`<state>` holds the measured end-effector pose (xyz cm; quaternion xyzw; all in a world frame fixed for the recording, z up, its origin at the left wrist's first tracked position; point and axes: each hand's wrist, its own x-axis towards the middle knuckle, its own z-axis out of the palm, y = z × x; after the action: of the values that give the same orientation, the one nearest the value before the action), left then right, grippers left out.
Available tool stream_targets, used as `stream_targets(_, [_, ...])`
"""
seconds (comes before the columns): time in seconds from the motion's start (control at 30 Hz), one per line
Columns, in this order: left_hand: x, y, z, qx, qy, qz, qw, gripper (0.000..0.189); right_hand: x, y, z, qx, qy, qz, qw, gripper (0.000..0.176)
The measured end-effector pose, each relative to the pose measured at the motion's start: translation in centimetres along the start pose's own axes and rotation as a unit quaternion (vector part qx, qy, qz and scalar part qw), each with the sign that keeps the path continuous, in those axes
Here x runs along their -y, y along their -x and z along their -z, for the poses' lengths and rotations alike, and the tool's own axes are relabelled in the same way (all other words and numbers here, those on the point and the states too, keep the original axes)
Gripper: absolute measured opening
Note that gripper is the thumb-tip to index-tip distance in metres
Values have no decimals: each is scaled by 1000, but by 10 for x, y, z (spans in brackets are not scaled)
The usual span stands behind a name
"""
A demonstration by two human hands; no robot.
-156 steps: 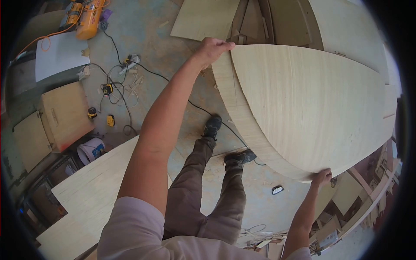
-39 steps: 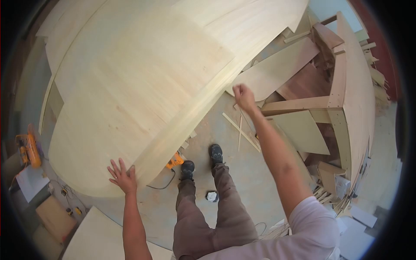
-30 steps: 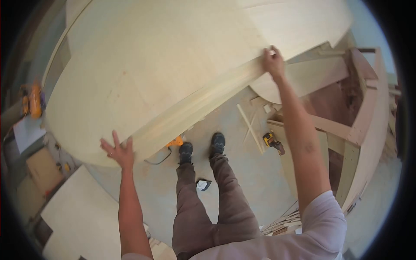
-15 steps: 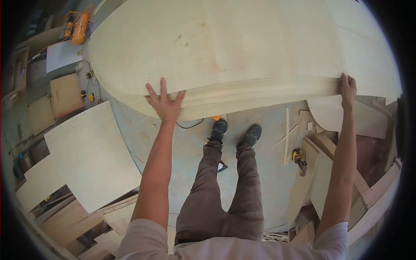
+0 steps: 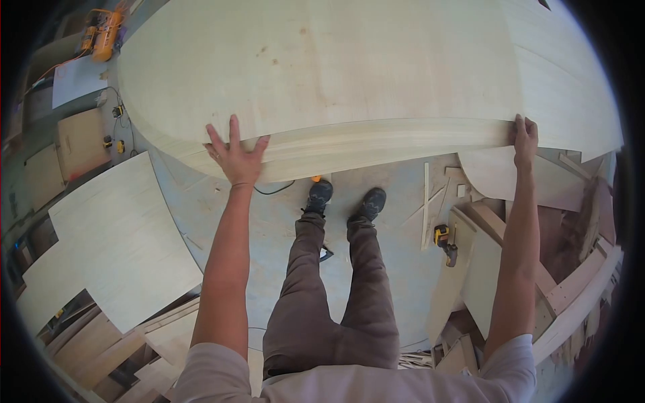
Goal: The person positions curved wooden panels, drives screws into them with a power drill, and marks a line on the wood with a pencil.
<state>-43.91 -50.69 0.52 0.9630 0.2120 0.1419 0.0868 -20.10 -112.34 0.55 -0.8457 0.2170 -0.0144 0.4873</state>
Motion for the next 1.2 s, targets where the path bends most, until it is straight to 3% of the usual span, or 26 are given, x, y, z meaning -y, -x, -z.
stream_targets(1.2, [-4,0,2,4,21,-4,1000,78,4,0,1,11,36,18,999,31])
